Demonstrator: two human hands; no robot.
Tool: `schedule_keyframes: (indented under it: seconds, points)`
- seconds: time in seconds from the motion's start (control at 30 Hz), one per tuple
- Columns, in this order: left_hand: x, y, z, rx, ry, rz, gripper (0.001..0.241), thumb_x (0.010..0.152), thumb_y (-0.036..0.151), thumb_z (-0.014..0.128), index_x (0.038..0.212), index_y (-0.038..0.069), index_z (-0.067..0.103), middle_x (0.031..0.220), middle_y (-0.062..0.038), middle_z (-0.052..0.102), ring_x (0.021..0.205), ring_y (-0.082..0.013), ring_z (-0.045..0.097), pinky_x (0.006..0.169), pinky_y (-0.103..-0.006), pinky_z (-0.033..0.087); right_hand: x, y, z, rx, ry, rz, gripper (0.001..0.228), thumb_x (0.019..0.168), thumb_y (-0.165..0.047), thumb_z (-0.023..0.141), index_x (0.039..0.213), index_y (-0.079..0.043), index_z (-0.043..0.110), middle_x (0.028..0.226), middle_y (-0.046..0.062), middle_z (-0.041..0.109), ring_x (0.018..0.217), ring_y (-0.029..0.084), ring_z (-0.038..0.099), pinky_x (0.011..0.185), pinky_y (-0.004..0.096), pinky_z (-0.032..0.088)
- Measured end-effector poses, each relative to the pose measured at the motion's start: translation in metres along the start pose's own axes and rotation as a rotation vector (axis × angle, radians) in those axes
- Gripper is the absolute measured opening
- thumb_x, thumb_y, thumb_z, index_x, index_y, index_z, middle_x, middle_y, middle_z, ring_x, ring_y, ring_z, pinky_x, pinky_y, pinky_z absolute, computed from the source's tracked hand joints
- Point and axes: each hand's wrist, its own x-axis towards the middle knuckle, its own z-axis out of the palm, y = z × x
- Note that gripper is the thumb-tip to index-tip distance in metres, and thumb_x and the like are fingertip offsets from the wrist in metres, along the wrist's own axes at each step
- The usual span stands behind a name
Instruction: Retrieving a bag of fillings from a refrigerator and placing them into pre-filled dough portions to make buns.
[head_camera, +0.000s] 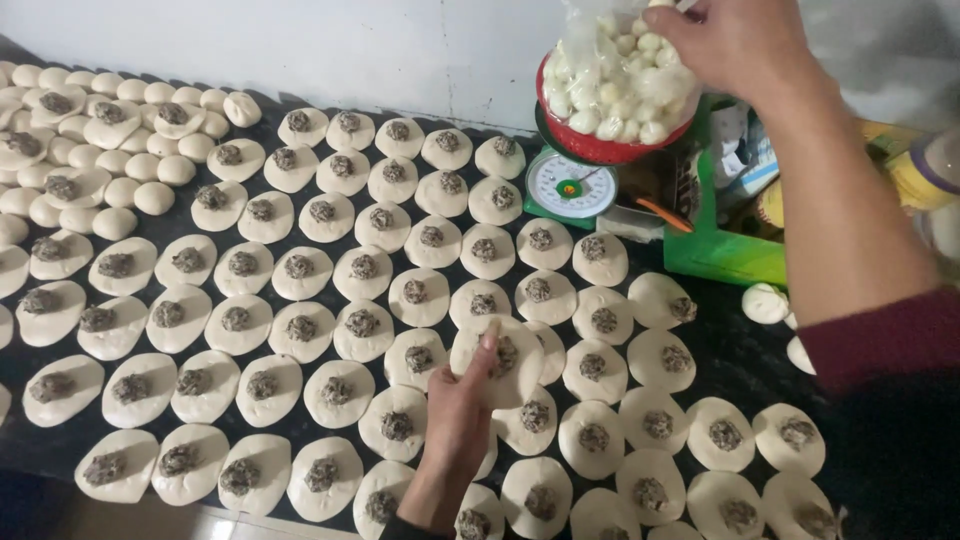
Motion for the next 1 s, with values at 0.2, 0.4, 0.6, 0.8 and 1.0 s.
schedule_keyframes:
  seconds: [0.2,0.4,0.6,0.8,1.0]
  points:
    - [-0.016,-0.020,0.023,0.035,-0.066,-0.034,0.060,0.091,0.029,0.056,0.137,-0.009,0.060,0.142,-0.022,0.066,0.131,-0.0311,0.061,0.111,-0.0404,0.047,-0.141,-0.071,0.010,0.495,0.115,-0.186,0.025,0.102,0.005,0.072,0.127,0.003,0.068,0.123,0.022,0.058,0.106,0.032,0.061,0.098,0.037,0.060]
    - [-0.035,-0.055,0.062,0.131,-0.216,-0.093,0.073,0.074,0.037,0.072,0.129,-0.010,0.062,0.129,-0.023,0.068,0.113,-0.0312,0.064,0.097,-0.0398,0.053,-0.260,-0.102,0.038,0.581,0.028,0.017,0.047,0.086,-0.015,0.081,0.131,-0.011,0.068,0.106,0.002,0.077,0.094,0.014,0.070,0.074,0.030,0.053]
    - [-0.041,-0.106,0.078,0.219,-0.139,0.065,0.049,0.073,0.024,0.091,0.100,-0.011,0.071,0.088,-0.022,0.073,0.083,-0.0284,0.073,0.071,-0.0447,0.063,-0.303,-0.080,0.040,0.536,0.307,-0.046,0.080,0.073,0.002,0.086,0.148,-0.003,0.057,0.099,0.006,0.075,0.096,0.023,0.072,0.096,0.039,0.053]
    - [-0.039,-0.114,0.087,0.190,-0.064,0.137,0.057,0.073,0.024,0.088,0.108,-0.015,0.067,0.095,-0.029,0.070,0.087,-0.0358,0.071,0.076,-0.0529,0.061,-0.337,-0.053,0.011,0.547,0.247,-0.048,0.028,0.093,0.000,0.072,0.120,-0.005,0.077,0.102,0.006,0.074,0.101,0.028,0.072,0.091,0.037,0.055]
    - [-0.053,-0.129,0.094,0.150,-0.152,0.087,0.047,0.078,0.017,0.087,0.106,-0.016,0.067,0.093,-0.027,0.070,0.084,-0.0349,0.072,0.071,-0.0522,0.060,-0.354,-0.048,0.017,0.475,0.244,-0.019,0.026,0.082,-0.008,0.085,0.107,-0.015,0.083,0.092,-0.002,0.071,0.071,0.010,0.068,0.063,0.025,0.058]
